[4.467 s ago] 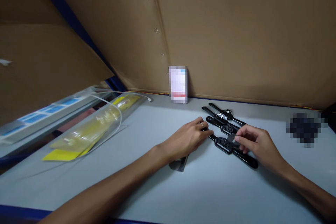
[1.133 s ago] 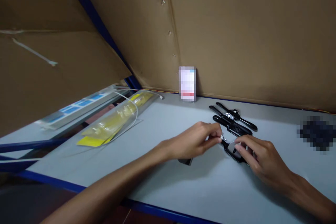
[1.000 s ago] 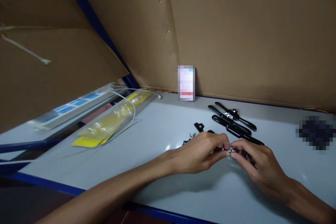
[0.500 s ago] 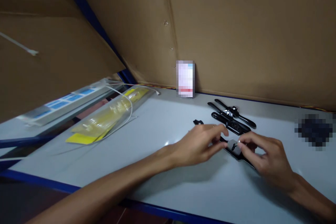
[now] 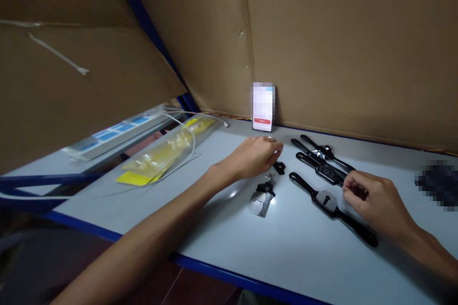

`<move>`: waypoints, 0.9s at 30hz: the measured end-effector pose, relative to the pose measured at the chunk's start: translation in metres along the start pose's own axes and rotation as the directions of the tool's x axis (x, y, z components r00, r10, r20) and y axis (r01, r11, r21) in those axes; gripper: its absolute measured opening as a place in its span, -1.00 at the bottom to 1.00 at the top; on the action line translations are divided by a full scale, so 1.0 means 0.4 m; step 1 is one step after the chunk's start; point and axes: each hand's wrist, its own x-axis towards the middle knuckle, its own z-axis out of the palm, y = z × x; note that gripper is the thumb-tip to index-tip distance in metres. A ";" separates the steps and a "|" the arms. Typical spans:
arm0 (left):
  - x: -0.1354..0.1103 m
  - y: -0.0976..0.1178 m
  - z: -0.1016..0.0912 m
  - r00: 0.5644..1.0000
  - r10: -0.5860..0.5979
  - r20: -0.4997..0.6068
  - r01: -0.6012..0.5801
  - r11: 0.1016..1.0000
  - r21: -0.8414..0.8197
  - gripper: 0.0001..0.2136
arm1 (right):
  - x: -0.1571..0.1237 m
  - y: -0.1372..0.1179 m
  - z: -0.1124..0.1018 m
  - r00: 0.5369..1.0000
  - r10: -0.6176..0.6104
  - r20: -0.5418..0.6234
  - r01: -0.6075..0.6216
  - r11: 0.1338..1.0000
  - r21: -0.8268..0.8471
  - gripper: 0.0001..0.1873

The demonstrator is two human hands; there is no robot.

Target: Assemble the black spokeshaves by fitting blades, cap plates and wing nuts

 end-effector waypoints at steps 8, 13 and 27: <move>-0.011 -0.003 0.028 0.993 0.020 0.120 -0.022 1.000 0.015 -0.83 | -0.004 0.007 0.007 0.997 -0.049 0.062 0.060 0.980 -0.192 -0.88; -0.011 -0.001 0.032 0.987 0.015 0.161 -0.013 1.000 -0.017 -0.91 | -0.002 0.003 0.006 0.990 -0.081 0.111 0.106 0.966 -0.236 -0.85; -0.018 -0.005 -0.003 0.955 0.073 0.289 -0.031 0.989 -0.145 -0.86 | 0.001 0.014 0.002 0.983 0.004 0.181 0.057 0.943 -0.328 -0.73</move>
